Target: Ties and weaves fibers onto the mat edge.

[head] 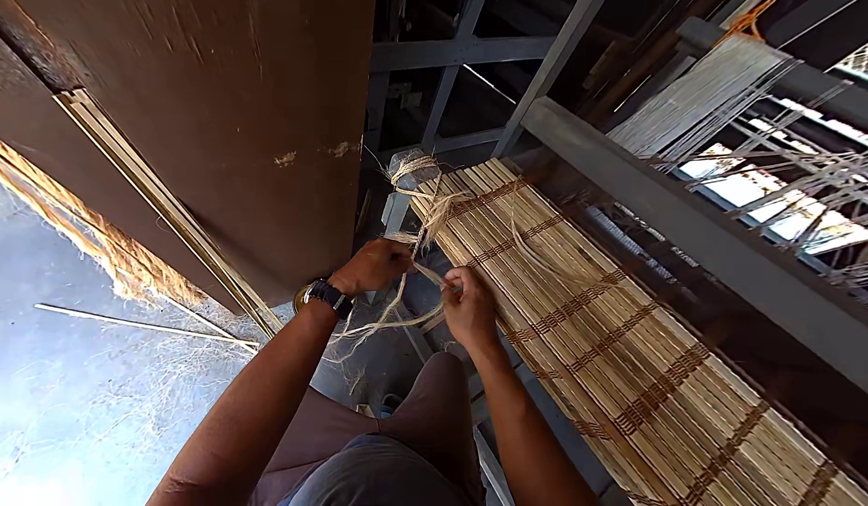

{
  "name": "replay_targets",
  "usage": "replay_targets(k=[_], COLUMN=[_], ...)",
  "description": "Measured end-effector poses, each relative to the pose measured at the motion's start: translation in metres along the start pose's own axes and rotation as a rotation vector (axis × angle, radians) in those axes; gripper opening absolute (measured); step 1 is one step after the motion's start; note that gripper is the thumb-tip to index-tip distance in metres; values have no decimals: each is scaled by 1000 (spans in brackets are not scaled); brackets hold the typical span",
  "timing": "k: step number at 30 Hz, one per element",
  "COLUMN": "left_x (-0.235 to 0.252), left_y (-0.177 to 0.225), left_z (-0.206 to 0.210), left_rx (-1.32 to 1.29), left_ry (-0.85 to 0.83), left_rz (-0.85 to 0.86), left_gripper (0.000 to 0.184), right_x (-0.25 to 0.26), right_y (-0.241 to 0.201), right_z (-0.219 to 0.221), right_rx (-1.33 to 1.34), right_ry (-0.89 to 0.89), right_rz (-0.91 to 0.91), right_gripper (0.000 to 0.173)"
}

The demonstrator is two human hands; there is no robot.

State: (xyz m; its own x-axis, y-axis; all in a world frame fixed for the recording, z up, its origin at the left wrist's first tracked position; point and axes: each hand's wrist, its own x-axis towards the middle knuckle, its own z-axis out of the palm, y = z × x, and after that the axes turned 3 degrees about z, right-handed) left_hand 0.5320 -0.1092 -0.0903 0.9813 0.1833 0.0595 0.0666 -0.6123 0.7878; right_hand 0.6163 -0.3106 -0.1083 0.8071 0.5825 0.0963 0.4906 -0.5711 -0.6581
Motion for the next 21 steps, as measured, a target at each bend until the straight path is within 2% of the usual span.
replay_targets(k=[2, 5, 8, 10, 14, 17, 21], left_x=[-1, 2, 3, 4, 2, 1, -21], left_y=[-1, 3, 4, 2, 2, 7, 17], left_z=[-1, 1, 2, 2, 3, 6, 7], left_rx=[-21, -46, -59, -39, 70, 208, 213], left_ry=[-1, -18, -24, -22, -10, 9, 138], left_rz=[9, 12, 10, 17, 59, 72, 12], left_gripper=[15, 14, 13, 14, 15, 18, 22], right_x=[1, 13, 30, 38, 41, 39, 30], right_y=[-9, -20, -25, -22, -17, -20, -20], right_z=[-2, 3, 9, 15, 17, 14, 12], right_rx=[-8, 197, 507, 578, 601, 453, 365], right_ry=[-15, -26, -185, -212, -216, -137, -58], right_rz=[-55, -115, 56, 136, 151, 100, 84], right_gripper=[28, 30, 19, 16, 9, 8, 7])
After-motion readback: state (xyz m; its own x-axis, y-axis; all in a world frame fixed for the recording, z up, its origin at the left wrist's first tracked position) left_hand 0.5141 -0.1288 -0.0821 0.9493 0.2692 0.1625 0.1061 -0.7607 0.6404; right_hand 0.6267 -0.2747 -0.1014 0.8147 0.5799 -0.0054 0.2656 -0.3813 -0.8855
